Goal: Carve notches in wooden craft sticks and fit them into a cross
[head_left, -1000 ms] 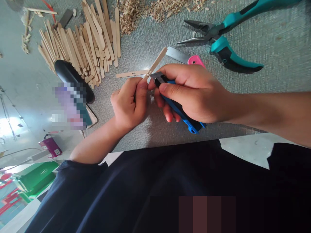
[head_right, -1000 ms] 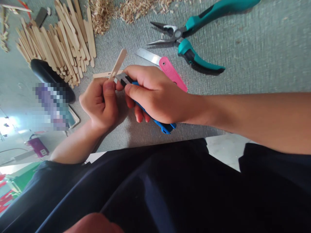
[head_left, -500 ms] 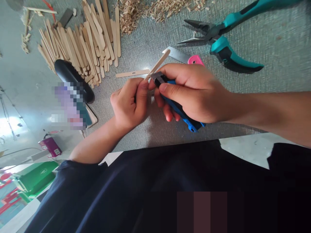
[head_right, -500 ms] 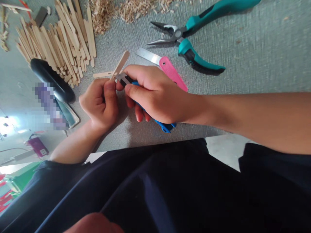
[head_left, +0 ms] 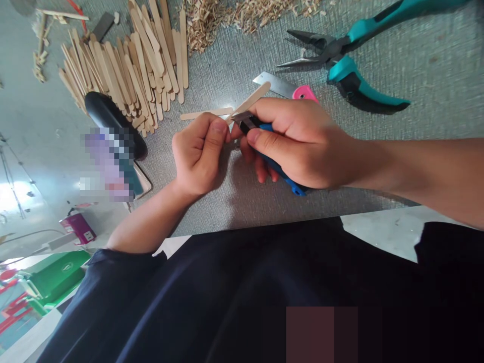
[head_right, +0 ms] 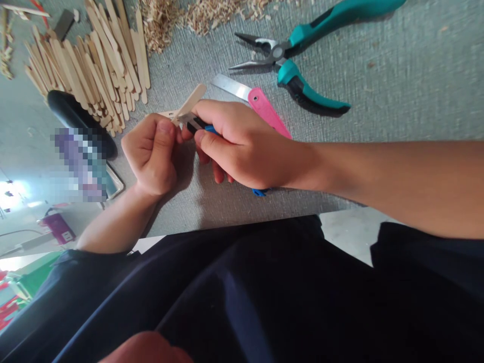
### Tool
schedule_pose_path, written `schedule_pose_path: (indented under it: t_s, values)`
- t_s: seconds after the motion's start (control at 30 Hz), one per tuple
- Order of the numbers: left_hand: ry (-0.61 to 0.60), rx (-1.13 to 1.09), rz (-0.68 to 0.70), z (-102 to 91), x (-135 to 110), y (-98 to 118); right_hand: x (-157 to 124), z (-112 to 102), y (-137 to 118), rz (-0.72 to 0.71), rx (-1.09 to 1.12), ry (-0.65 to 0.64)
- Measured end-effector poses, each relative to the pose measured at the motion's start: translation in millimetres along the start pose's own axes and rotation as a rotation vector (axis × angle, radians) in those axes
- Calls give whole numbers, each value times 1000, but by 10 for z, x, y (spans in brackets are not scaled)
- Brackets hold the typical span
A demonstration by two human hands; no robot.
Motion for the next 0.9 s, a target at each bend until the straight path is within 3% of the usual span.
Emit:
schedule_pose_path:
  t_s: [0.17,0.43,0.6,0.9]
  values:
    - [104,-57,-6,-46,-16,89,4,0,-49,13,86,-20]
    - [176,-32,57,-16,-50,25,11,18,-48,41,151,-21]
    - [142,57,-1,-37,-33,159,13,23,-56,42,171,-27]
    - [194,101,87,-35,-37,193,15,24,-73,43,165,-22]
Point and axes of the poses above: each hand's wrist, its own x-axis towards the middle knuckle, its own z-axis out of the palm, y = z × x, the point moved 2 cm from there along x, towards the middle knuckle, and after that the axes turned 2 degrees about -y, right-handed, at the moved point
